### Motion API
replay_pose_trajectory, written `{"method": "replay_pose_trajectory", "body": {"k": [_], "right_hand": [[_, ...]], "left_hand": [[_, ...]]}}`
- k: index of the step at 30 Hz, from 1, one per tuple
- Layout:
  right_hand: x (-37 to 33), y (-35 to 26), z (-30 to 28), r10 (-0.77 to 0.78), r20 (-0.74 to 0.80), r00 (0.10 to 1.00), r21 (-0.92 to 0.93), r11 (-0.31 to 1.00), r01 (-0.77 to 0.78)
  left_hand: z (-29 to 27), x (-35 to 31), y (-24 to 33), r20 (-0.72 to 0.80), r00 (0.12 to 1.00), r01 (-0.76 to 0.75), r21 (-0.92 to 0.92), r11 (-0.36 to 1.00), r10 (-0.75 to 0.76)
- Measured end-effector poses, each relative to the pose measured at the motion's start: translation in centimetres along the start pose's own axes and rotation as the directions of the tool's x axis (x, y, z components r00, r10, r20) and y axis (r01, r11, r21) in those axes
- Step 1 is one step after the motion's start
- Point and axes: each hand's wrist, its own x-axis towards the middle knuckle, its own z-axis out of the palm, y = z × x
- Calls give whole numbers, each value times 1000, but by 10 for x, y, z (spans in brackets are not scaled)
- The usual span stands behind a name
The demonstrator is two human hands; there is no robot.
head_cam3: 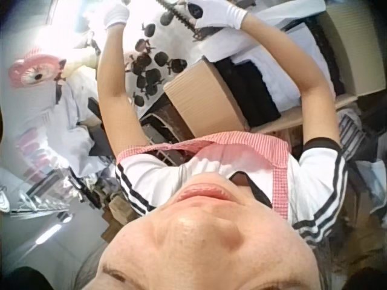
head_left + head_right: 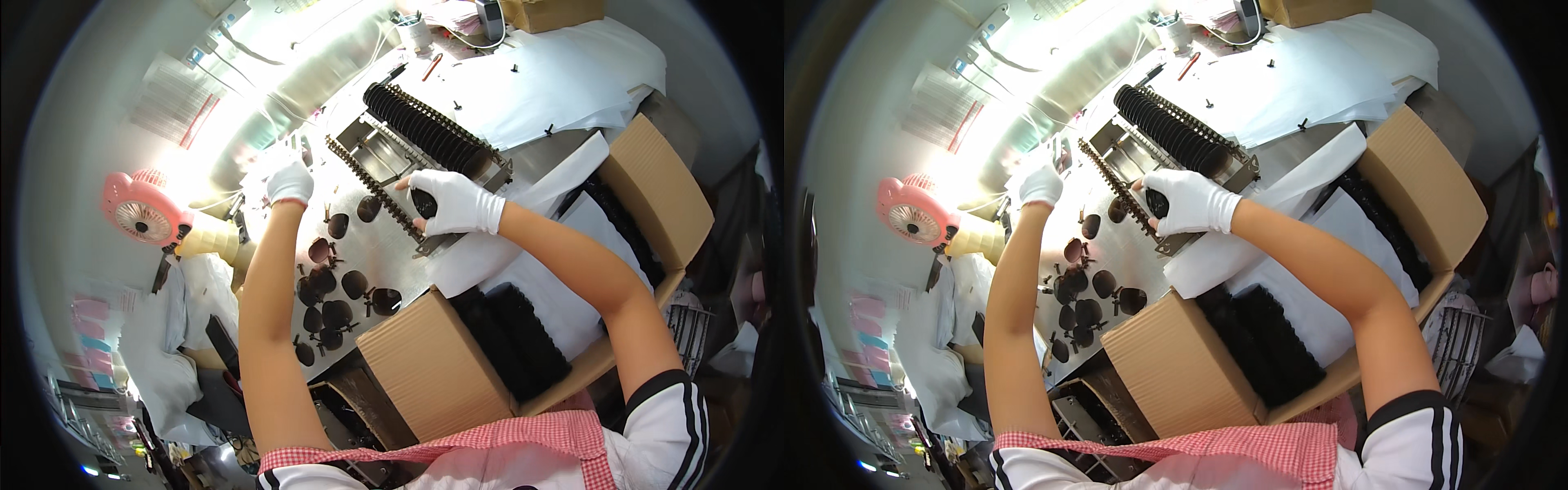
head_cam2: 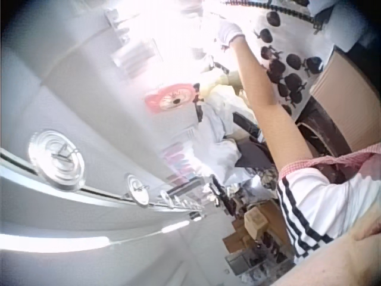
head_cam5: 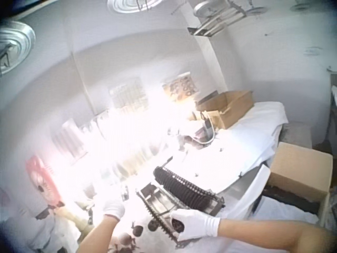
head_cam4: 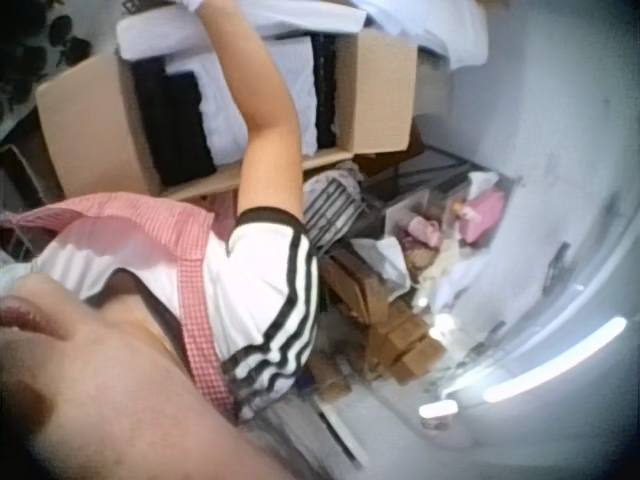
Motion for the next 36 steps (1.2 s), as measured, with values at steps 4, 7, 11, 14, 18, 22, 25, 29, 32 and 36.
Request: {"method": "replay_pose_trajectory", "body": {"k": [4,7,11,14,18,22,25,29,32,36], "right_hand": [[-12,-34,8,-89,-263,961,-8,996,91],[-20,-72,23,-28,-212,977,86,995,47],[-40,-110,36,-145,-155,977,-62,989,137],[-54,-124,42,-241,-136,961,-111,968,227],[-70,-140,63,-245,-5,969,-26,969,245],[-47,-139,84,-324,262,909,52,945,322],[1,-117,93,-141,312,940,84,989,120],[79,-66,106,211,338,917,-415,908,-56],[105,-24,137,339,219,915,-617,774,-139],[118,12,176,413,-10,911,-603,724,-335]], "left_hand": [[-56,-64,25,519,853,491,-773,402,-44],[-102,-121,77,363,929,359,-931,62,77],[-143,-178,123,402,915,396,-907,-144,-17],[-154,-214,121,518,844,519,-728,-447,138],[-149,-256,117,545,816,524,-558,-643,192],[-148,-293,95,577,763,482,-206,-852,292],[-154,-312,60,588,719,456,5,-890,371],[-161,-330,40,604,755,322,-1,-947,256],[-163,-337,31,586,783,276,-25,-961,209],[-164,-345,20,551,804,199,103,-975,222]]}}
